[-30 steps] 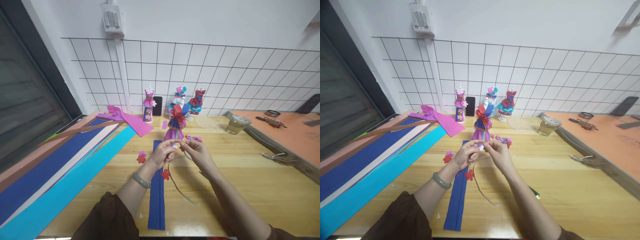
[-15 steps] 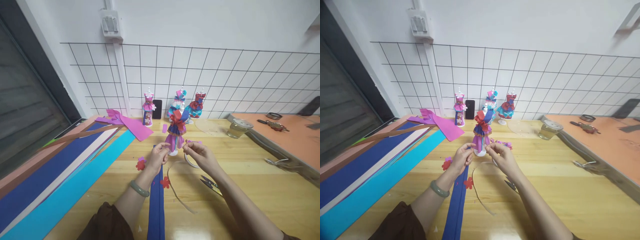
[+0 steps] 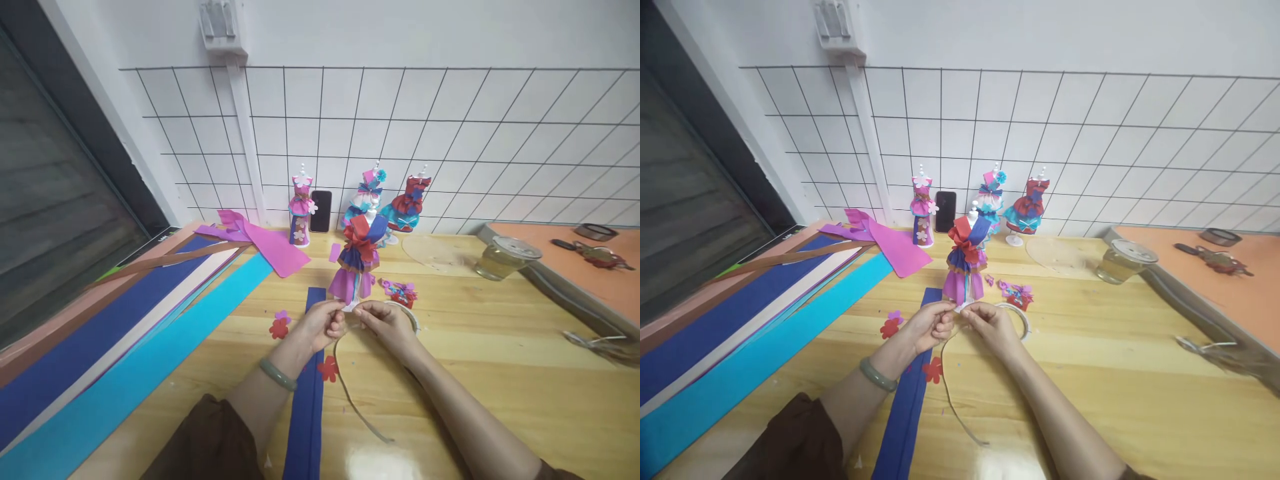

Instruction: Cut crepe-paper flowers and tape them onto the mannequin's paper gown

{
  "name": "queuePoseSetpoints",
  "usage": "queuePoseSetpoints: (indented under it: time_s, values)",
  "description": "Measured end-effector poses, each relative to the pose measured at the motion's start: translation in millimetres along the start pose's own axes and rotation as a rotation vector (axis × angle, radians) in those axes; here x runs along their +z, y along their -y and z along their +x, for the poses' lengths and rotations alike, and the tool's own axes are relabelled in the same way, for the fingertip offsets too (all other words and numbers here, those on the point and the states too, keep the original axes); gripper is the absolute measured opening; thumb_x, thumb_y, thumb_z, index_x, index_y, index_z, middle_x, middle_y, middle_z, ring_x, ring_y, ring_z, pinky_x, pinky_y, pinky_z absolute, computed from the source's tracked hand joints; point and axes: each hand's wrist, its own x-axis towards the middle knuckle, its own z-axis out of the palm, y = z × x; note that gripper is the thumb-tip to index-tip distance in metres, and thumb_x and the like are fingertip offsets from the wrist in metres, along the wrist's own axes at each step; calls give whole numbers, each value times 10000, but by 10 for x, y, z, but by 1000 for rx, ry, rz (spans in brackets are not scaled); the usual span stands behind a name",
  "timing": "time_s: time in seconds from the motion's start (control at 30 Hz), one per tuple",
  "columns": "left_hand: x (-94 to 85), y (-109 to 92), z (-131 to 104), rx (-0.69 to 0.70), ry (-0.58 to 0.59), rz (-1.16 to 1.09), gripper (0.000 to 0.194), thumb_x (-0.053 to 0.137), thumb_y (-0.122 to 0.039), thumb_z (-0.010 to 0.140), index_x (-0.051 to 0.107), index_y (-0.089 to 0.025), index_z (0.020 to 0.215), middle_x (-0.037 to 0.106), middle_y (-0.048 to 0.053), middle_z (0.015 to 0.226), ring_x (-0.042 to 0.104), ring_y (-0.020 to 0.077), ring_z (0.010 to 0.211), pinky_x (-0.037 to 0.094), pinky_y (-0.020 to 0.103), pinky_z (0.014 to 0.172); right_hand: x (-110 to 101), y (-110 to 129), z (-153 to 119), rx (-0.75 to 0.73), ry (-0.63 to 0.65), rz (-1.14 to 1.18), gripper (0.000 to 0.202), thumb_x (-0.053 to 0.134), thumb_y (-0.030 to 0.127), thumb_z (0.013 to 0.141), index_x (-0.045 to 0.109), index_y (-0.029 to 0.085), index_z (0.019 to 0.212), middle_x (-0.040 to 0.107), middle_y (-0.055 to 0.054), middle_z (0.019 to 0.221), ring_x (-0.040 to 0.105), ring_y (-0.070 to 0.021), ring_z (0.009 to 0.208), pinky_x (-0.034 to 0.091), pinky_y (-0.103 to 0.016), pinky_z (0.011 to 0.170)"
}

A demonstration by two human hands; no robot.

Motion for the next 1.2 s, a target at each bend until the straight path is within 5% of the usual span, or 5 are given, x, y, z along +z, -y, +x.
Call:
queuePoseSetpoints:
  time_s: [0.47,0.8,1.0,1.2]
  values:
    - [19,-8,27,-37,30,-120,160,438,-96,776,442,-123,619,404,-45,431,315,13,310,193,117,301,27,-142,67,37,-30,59,360,570,507,709,596,153,776,482,37,495,307,-44,339,180,-195,343]
    - [36,-3,3,-39,7,-136,157,446,-118,780,452,-128,623,408,-41,439,322,23,318,196,128,302,45,-244,109,-16,-54,17,347,582,496,702,616,158,773,538,8,551,452,-102,484,354,-225,469]
    - [38,8,-3,-29,-10,-136,135,448,-113,768,460,-125,635,422,-36,457,319,20,321,183,122,295,56,-236,99,-41,-56,-6,321,551,457,746,606,145,794,586,-27,668,482,-113,557,392,-237,529]
    - [22,10,17,-32,3,-150,176,444,-127,778,448,-126,602,417,-32,445,323,22,322,183,115,290,63,-184,83,-51,-93,-60,342,542,486,737,598,149,762,536,-2,572,457,-112,513,369,-233,492]
